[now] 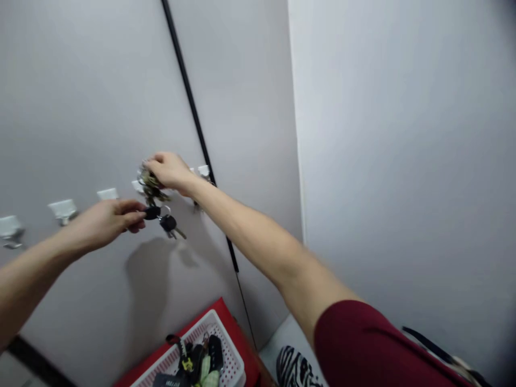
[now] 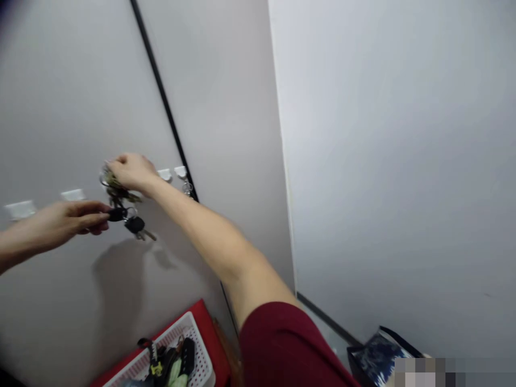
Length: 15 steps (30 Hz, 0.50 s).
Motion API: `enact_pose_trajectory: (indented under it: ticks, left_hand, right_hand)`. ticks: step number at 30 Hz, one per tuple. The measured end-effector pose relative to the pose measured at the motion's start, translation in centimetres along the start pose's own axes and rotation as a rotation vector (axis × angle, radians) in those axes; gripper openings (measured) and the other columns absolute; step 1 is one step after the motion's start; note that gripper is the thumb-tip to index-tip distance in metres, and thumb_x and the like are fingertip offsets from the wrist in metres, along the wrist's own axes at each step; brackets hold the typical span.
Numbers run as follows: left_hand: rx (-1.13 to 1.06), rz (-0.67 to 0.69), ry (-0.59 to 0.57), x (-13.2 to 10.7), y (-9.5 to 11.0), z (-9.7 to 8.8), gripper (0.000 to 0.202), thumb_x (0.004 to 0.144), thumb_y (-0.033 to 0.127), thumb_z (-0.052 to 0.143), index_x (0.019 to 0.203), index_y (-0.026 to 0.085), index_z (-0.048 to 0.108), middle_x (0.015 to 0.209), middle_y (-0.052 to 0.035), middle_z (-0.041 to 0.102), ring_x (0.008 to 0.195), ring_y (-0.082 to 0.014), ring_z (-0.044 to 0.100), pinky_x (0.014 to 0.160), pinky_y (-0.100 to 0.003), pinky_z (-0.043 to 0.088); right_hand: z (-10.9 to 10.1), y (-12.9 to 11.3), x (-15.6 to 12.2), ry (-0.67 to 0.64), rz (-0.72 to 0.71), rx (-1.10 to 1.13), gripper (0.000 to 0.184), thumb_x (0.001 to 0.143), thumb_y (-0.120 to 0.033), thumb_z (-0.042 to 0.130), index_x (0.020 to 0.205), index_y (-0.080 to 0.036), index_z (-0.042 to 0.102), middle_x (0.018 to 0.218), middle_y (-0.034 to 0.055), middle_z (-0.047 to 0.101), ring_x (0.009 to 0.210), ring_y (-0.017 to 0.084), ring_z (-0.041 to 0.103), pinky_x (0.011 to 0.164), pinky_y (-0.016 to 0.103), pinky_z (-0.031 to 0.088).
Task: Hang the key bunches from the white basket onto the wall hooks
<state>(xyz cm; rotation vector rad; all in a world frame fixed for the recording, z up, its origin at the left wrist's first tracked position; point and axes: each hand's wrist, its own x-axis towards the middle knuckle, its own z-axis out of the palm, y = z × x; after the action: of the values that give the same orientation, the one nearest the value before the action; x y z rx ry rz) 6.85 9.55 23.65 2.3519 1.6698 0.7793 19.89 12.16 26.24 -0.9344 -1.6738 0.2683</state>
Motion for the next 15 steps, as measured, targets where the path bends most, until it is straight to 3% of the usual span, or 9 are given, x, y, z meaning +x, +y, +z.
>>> enact_pose_trajectory:
  ticks: [2,4,8,11,13,15]
  left_hand:
    - [-0.072,0.035,-0.077,-1.3,-1.8,1.0,0.013,0.064,0.021,0.043,0.070,0.013,0.050,0.051,0.0047,0.053,0.050,-0.0070,0.046,0.054,-0.016,0.034]
    - [-0.107,0.054,-0.174,-3.3,-3.9,3.2,0.014,0.063,0.023,0.040,0.068,0.014,0.049,0.051,0.0036,0.052,0.051,-0.0079,0.045,0.054,-0.017,0.034]
    - [-0.074,-0.002,-0.312,-8.8,-8.0,10.0,0.013,0.062,0.021,0.035,0.058,0.015,0.047,0.051,0.0030,0.047,0.050,-0.0089,0.043,0.050,-0.017,0.031]
    - [-0.073,-0.124,-0.396,-12.1,-10.6,14.7,0.014,0.062,0.023,0.037,0.061,0.016,0.049,0.056,0.0029,0.050,0.055,-0.0098,0.045,0.051,-0.017,0.032]
    - [-0.086,-0.186,-0.462,-13.4,-12.2,16.5,0.013,0.061,0.024,0.040,0.063,0.017,0.051,0.057,0.0027,0.052,0.056,-0.0103,0.046,0.053,-0.017,0.033]
    - [-0.122,-0.215,-0.485,-14.0,-13.6,17.1,0.014,0.057,0.024,0.045,0.068,0.018,0.052,0.061,0.0025,0.053,0.059,-0.0107,0.046,0.055,-0.017,0.034]
  right_hand:
    - [0.9,1.1,-2.4,-0.119,0.015,0.072,0.017,0.066,-0.024,0.040,0.065,-0.011,0.051,0.052,-0.0037,0.043,0.051,0.004,0.040,0.053,0.016,0.034]
    - [2.3,2.8,-5.7,-0.207,0.108,0.157,0.012,0.064,-0.019,0.041,0.061,-0.011,0.050,0.049,-0.0041,0.042,0.045,0.003,0.036,0.047,0.015,0.032]
    - [6.9,7.2,-14.2,-0.439,0.415,0.251,0.011,0.062,-0.013,0.040,0.062,-0.011,0.051,0.047,-0.0046,0.041,0.041,0.003,0.033,0.040,0.013,0.027]
    - [10.5,10.1,-20.0,-0.562,0.571,0.130,0.015,0.060,-0.015,0.041,0.065,-0.012,0.054,0.047,-0.0044,0.043,0.040,0.003,0.033,0.038,0.014,0.025]
    - [11.5,11.0,-21.8,-0.632,0.577,0.066,0.016,0.059,-0.017,0.042,0.066,-0.014,0.056,0.050,-0.0030,0.048,0.042,0.005,0.037,0.038,0.015,0.027]
    - [10.6,11.1,-21.2,-0.603,0.482,0.049,0.017,0.058,-0.015,0.042,0.068,-0.015,0.057,0.058,-0.0012,0.053,0.050,0.007,0.044,0.045,0.016,0.033]
